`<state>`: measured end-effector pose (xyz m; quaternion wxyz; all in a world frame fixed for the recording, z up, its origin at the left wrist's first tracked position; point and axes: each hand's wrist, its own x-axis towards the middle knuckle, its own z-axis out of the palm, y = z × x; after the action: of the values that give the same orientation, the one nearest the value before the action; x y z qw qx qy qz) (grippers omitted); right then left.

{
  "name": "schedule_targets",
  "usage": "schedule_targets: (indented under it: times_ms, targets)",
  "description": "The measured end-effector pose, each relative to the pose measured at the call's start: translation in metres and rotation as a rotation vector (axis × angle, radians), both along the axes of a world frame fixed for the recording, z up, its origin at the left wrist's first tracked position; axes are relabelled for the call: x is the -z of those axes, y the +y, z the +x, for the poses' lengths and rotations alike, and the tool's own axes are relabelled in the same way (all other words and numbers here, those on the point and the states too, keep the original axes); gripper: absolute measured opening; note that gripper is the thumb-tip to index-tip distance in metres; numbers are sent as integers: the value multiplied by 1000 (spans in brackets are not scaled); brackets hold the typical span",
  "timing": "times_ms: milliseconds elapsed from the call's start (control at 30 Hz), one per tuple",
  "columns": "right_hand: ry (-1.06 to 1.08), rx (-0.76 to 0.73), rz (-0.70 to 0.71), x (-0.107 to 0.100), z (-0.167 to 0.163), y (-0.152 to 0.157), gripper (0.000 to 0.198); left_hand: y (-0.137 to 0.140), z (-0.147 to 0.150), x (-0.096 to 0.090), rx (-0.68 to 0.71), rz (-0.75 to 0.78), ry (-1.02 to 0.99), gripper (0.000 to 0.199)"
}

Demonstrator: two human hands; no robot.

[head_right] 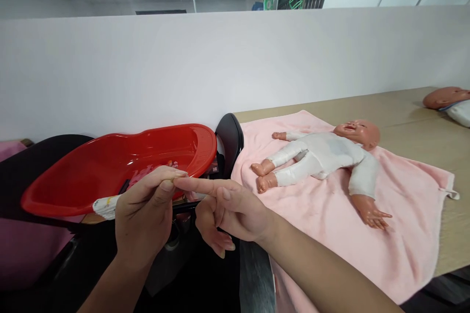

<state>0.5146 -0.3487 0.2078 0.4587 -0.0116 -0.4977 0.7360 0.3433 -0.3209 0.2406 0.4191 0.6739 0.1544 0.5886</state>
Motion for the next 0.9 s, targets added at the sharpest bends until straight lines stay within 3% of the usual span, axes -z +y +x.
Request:
schedule_targets:
  times_ms: [167, 333, 467, 567, 700, 900]
  targets:
    - [-32, -9, -33, -1, 3, 1, 70, 5, -8, -7, 112, -157, 45, 15]
    - [108, -158, -28, -4, -1, 1, 62, 2, -2, -15, 186, -299, -44, 11]
    - [95, -229, -36, 8, -6, -1, 89, -5, 6, -18, 164, -319, -109, 13]
    - [6, -172, -124, 25, -8, -1, 104, -9, 11, -20, 178, -307, -105, 12]
    - [-10, -123, -223, 40, -11, 0, 97, -12, 17, -21, 189, -285, -93, 13]
    - [66, -77, -71, 24, -11, 0, 102, -14, 23, -28, 97, -292, -110, 12]
